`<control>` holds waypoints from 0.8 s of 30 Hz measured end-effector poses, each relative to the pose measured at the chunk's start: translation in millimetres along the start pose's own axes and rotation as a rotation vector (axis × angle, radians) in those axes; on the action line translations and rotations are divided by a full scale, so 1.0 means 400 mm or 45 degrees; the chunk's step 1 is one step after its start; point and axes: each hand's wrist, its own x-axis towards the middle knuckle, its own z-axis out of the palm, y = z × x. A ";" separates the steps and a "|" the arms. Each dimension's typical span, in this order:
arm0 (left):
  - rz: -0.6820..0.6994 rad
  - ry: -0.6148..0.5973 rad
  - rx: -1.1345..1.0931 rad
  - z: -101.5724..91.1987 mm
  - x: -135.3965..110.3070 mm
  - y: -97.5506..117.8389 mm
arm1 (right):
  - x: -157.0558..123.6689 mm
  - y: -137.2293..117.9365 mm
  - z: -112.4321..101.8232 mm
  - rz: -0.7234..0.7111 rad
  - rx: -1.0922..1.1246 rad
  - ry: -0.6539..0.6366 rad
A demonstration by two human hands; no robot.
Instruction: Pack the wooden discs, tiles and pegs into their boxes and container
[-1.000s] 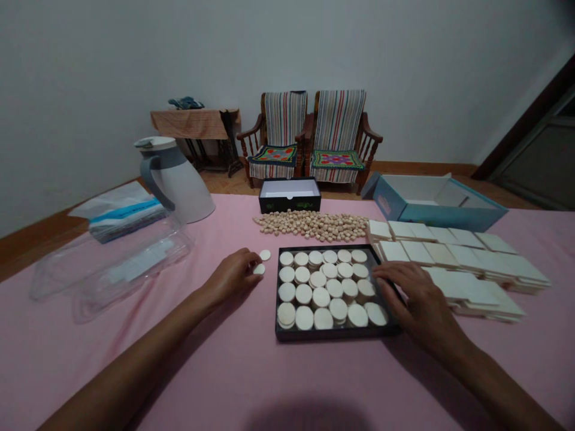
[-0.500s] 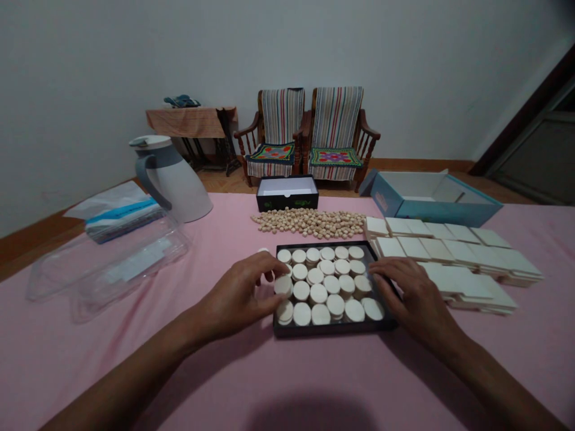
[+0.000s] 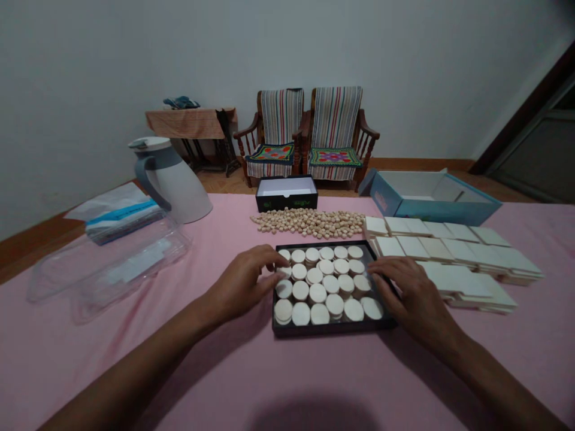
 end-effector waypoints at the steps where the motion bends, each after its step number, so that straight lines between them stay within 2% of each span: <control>1: -0.038 0.055 0.021 0.000 0.012 -0.031 | 0.000 0.000 0.000 -0.001 0.002 0.003; 3: -0.155 0.098 0.116 0.005 0.034 -0.100 | 0.000 0.000 0.001 -0.010 0.001 0.014; 6: -0.252 0.045 0.259 0.025 0.057 -0.188 | -0.001 0.002 0.004 -0.023 -0.001 0.026; 8: -0.286 0.007 0.297 0.044 0.063 -0.221 | -0.001 0.004 0.006 -0.025 0.001 0.026; 11: -0.297 0.025 0.329 0.067 0.059 -0.236 | -0.001 0.004 0.007 -0.020 0.000 0.017; 15: -0.277 0.064 0.334 0.078 0.047 -0.234 | 0.000 0.002 0.005 -0.015 -0.002 0.002; 19: -0.279 0.106 0.257 0.058 0.031 -0.208 | 0.000 0.005 0.006 -0.021 -0.008 0.021; 22: -0.251 0.171 0.075 0.020 0.008 -0.137 | -0.001 0.007 0.008 -0.023 -0.015 0.026; 24: -0.186 0.100 -0.063 -0.007 -0.014 -0.070 | -0.002 0.007 0.007 -0.012 -0.023 0.016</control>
